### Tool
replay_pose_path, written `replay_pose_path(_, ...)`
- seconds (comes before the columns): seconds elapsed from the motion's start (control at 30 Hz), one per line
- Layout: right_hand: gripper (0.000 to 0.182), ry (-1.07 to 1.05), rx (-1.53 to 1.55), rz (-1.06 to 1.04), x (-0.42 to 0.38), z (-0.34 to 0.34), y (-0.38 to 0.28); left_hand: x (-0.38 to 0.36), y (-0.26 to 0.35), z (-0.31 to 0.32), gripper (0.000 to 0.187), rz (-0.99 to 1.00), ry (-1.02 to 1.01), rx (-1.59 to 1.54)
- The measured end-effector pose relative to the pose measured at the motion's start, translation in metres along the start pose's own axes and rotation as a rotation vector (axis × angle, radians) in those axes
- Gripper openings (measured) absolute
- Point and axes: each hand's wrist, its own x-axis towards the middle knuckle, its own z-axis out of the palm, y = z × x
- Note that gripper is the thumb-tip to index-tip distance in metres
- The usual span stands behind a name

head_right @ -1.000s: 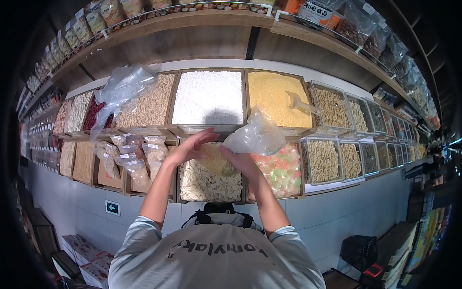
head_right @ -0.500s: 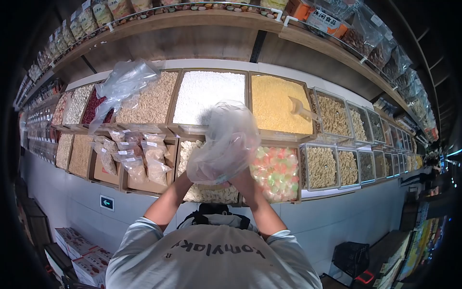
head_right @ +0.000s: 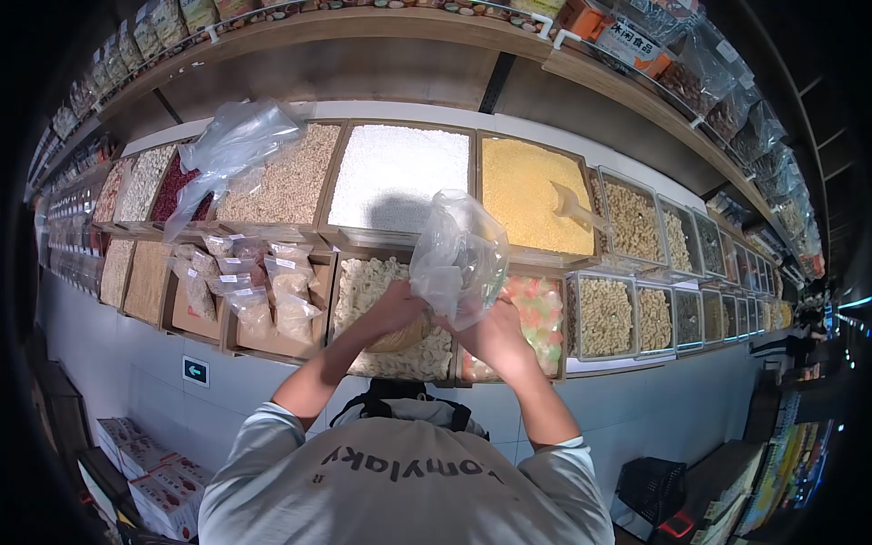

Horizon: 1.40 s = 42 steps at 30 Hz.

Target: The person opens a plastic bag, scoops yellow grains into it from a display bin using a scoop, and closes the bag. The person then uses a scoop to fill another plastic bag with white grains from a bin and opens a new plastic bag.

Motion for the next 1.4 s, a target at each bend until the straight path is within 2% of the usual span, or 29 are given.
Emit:
replay_pose_path(0.03,0.061,-0.284,-0.259,0.213,-0.008,-0.013,-0.017,-0.001,-0.001,-0.002,0.036,0.014,0.051,-0.018)
replay_pose_path(0.07,0.061,-0.294,-0.262,0.213,-0.008,-0.001,-0.015,0.0,-0.004,-0.005,0.036,0.007,0.054,-0.024)
replay_pose_path(0.13,0.062,0.189,-0.42,-0.803,-0.006,0.037,-0.004,0.009,-0.014,-0.008,0.036,-0.039,-0.123,0.298)
replay_pose_path(0.17,0.062,0.186,-0.419,-0.794,0.006,0.041,-0.005,0.001,-0.029,0.002,0.036,-0.038,-0.132,0.293)
replay_pose_path(0.2,0.062,0.313,-0.553,-0.878,0.025,0.039,-0.008,-0.014,-0.04,0.015,0.036,0.137,-0.007,0.19)
replay_pose_path(0.27,0.063,0.45,-0.694,-0.959,0.042,0.04,-0.001,-0.013,-0.051,0.018,0.036,0.318,0.12,0.092)
replay_pose_path(0.33,0.06,0.167,-0.757,-0.545,0.053,0.043,0.01,-0.006,-0.017,-0.005,0.037,0.046,-0.236,0.107)
replay_pose_path(0.37,0.06,0.164,-0.749,-0.571,0.056,0.046,0.007,-0.007,-0.012,-0.013,0.037,0.029,-0.218,0.112)
replay_pose_path(0.43,0.048,-0.157,-0.612,-0.231,0.058,0.05,0.003,-0.008,-0.005,-0.021,0.04,0.022,-0.316,0.383)
replay_pose_path(0.47,0.048,-0.17,-0.613,-0.237,0.057,0.049,0.003,-0.013,0.009,-0.026,0.04,0.012,-0.313,0.374)
replay_pose_path(0.57,0.03,-0.301,-0.46,-0.25,0.061,0.039,0.003,-0.024,0.037,-0.038,0.044,-0.009,-0.28,0.674)
replay_pose_path(0.63,0.027,-0.439,-0.337,-0.325,0.068,0.03,0.003,-0.032,0.036,-0.035,0.048,0.083,-0.09,0.895)
replay_pose_path(0.7,0.035,-0.402,-0.282,-0.405,0.076,0.034,0.014,-0.038,0.036,-0.028,0.05,0.034,-0.029,0.829)
replay_pose_path(0.77,0.034,-0.456,-0.181,-0.236,0.085,0.037,0.017,-0.042,0.042,-0.032,0.052,-0.007,0.03,0.768)
replay_pose_path(0.83,0.033,-0.387,-0.259,-0.246,0.078,0.023,0.003,-0.048,0.059,-0.037,0.054,-0.244,-0.173,0.447)
replay_pose_path(0.87,0.032,-0.316,-0.333,-0.248,0.075,0.017,-0.001,-0.05,0.055,-0.035,0.054,-0.244,-0.171,0.445)
replay_pose_path(0.93,0.029,-0.296,-0.391,-0.312,0.073,0.022,0.006,-0.053,0.035,-0.034,0.058,0.293,0.036,0.773)
replay_pose_path(0.97,0.027,-0.28,-0.445,-0.374,0.072,0.023,0.008,-0.048,0.025,-0.039,0.058,0.295,0.037,0.773)
replay_pose_path(1.0,0.027,-0.28,-0.446,-0.372,0.067,0.017,-0.003,-0.04,0.014,-0.046,0.058,0.488,0.061,0.64)
replay_pose_path(1.07,0.024,-0.228,-0.224,-0.183,0.058,0.006,-0.028,-0.033,-0.003,-0.049,0.059,0.677,0.083,0.501)
replay_pose_path(1.1,0.024,-0.229,-0.227,-0.183,0.06,0.009,-0.021,-0.031,-0.009,-0.048,0.058,0.392,-0.091,0.205)
replay_pose_path(1.13,0.023,-0.183,-0.261,-0.335,0.067,0.013,-0.008,-0.027,-0.015,-0.048,0.056,0.106,-0.254,-0.086)
replay_pose_path(1.17,0.022,-0.135,-0.29,-0.487,0.072,0.018,0.002,-0.027,-0.011,-0.05,0.056,0.107,-0.251,-0.082)
replay_pose_path(1.2,0.022,-0.134,-0.29,-0.49,0.076,0.022,0.007,-0.028,-0.002,-0.053,0.05,0.041,-0.337,-0.147)
replay_pose_path(1.27,0.022,-0.031,-0.408,-0.774,0.079,0.027,0.011,-0.028,0.005,-0.051,0.046,-0.027,-0.421,-0.217)
replay_pose_path(1.3,0.022,-0.031,-0.407,-0.775,0.08,0.026,0.011,-0.029,0.006,-0.049,0.046,0.06,-0.348,0.045)
replay_pose_path(1.33,0.022,-0.12,-0.465,-0.659,0.081,0.024,0.009,-0.03,0.007,-0.046,0.046,0.147,-0.27,0.306)
replay_pose_path(1.37,0.022,-0.209,-0.52,-0.541,0.081,0.023,0.006,-0.034,0.013,-0.041,0.046,0.147,-0.271,0.306)
replay_pose_path(1.4,0.022,-0.207,-0.52,-0.542,0.08,0.023,0.005,-0.039,0.023,-0.036,0.045,0.249,-0.061,0.56)
